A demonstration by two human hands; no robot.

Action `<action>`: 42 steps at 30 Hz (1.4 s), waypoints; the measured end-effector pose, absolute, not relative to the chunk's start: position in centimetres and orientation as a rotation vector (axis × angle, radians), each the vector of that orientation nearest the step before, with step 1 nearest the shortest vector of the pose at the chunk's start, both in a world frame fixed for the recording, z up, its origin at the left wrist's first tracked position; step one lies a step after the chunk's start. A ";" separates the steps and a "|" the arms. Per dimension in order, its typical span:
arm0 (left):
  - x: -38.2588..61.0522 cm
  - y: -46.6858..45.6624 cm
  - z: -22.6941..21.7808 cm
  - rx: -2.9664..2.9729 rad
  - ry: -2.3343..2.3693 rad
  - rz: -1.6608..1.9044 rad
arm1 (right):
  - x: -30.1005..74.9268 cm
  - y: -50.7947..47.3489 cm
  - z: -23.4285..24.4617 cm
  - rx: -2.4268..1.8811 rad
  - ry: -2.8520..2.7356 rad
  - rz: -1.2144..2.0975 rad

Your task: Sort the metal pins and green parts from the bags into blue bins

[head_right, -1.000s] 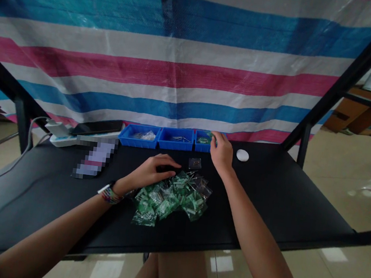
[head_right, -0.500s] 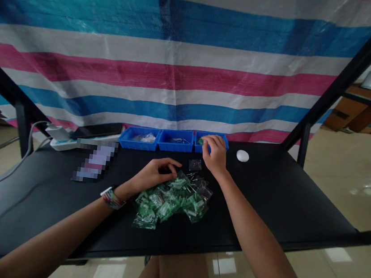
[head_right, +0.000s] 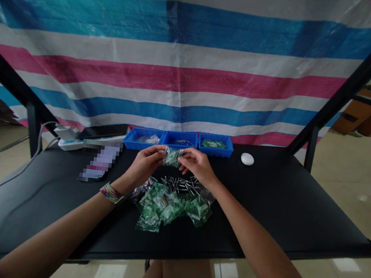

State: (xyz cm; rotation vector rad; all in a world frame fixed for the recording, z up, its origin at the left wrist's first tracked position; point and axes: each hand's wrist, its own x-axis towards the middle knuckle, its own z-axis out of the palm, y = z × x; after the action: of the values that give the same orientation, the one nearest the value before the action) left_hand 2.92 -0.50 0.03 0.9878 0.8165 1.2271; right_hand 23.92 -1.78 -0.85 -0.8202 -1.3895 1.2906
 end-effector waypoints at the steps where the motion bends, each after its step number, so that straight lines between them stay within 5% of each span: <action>1: 2.9 -0.5 0.1 0.995 0.820 1.233 | 23.8 -1.8 -0.9 -0.823 -1.393 1.296; 27: 2.7 -1.2 0.2 1.390 0.952 0.934 | 23.6 -3.2 0.1 -0.845 -1.573 0.626; 42: 2.7 -1.6 0.8 1.595 0.974 1.140 | 22.9 -2.4 -1.0 -0.770 -1.224 1.373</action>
State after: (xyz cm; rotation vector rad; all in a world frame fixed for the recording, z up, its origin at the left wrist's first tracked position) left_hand 2.75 -1.59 0.80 1.5947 0.9741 1.1403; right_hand 22.92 -2.39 -0.98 -0.7695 -1.2237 1.3732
